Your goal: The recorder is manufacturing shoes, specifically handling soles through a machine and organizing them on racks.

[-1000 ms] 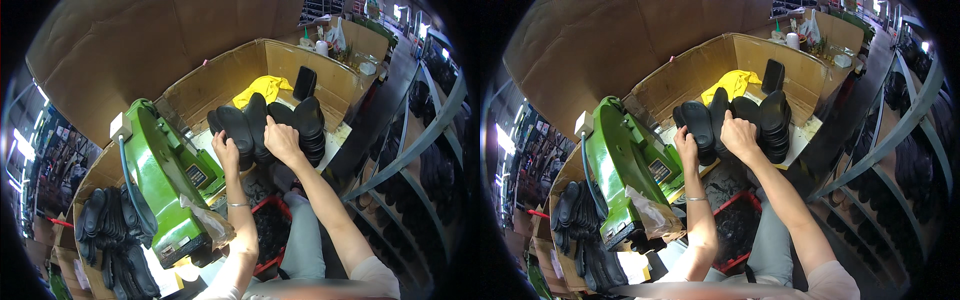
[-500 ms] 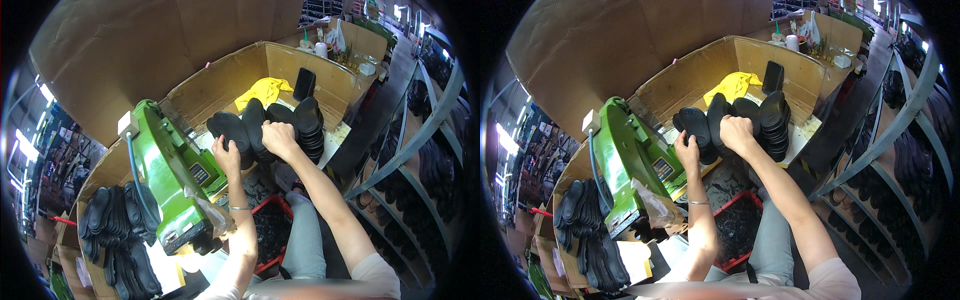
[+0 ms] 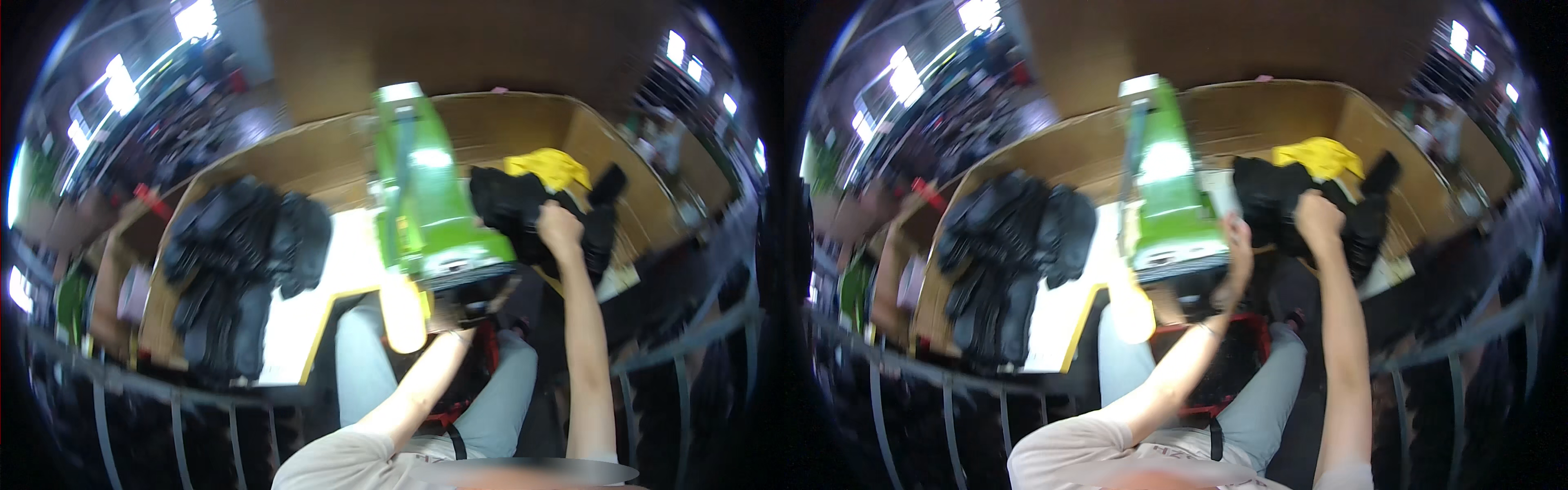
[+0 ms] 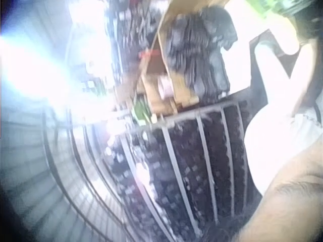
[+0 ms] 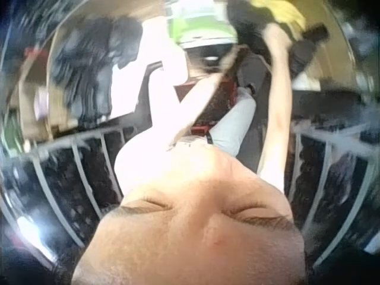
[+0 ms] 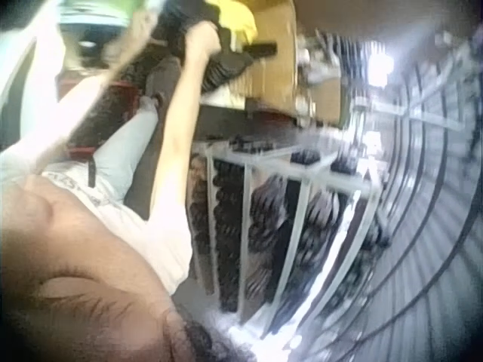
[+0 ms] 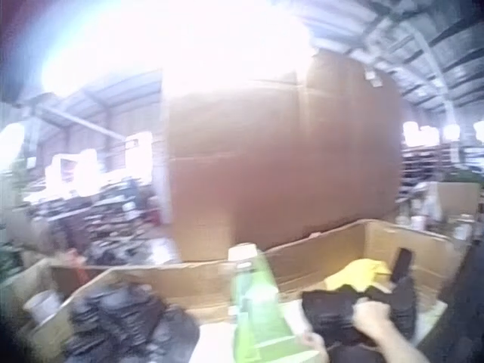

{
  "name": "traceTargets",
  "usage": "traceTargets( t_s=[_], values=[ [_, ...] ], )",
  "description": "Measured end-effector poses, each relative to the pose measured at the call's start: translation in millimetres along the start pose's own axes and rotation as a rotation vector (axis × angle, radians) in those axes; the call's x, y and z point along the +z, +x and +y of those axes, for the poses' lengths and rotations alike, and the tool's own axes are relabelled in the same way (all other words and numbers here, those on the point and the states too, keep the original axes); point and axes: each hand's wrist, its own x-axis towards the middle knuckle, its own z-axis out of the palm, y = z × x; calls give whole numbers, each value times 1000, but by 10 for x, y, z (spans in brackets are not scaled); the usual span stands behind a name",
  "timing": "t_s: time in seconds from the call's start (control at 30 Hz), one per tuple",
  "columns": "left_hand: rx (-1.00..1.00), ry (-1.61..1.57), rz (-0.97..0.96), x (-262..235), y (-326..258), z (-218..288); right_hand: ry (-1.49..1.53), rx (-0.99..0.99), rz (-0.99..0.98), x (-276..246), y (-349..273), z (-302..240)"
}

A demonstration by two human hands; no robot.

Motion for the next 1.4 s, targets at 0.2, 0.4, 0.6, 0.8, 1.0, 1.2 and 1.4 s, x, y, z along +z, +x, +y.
traceTargets(
  t_s=[0.2,0.4,0.6,0.8,1.0,1.2,1.4],
  values=[
    [-156,-67,-288,-1750,-123,-128,-35,-70,301,-128,-785,-80],
    [-84,578,223,-2327,767,-1199,167,-286,527,-107,-967,41],
    [-331,500,151,-3216,842,-2294,475,-198,34,508,-1637,-741],
    [-127,122,54,-2647,-176,-418,909,-69,-560,1211,-2914,-28],
    [816,650,1,-2690,-528,370,1291,-171,-269,1402,-3244,-272],
    [-607,-751,-593,-2146,-1266,337,1441,-125,-710,1622,-3914,388],
    [-973,-820,-634,-2116,-1606,553,1792,222,-666,1497,-4288,287]
  ],
)
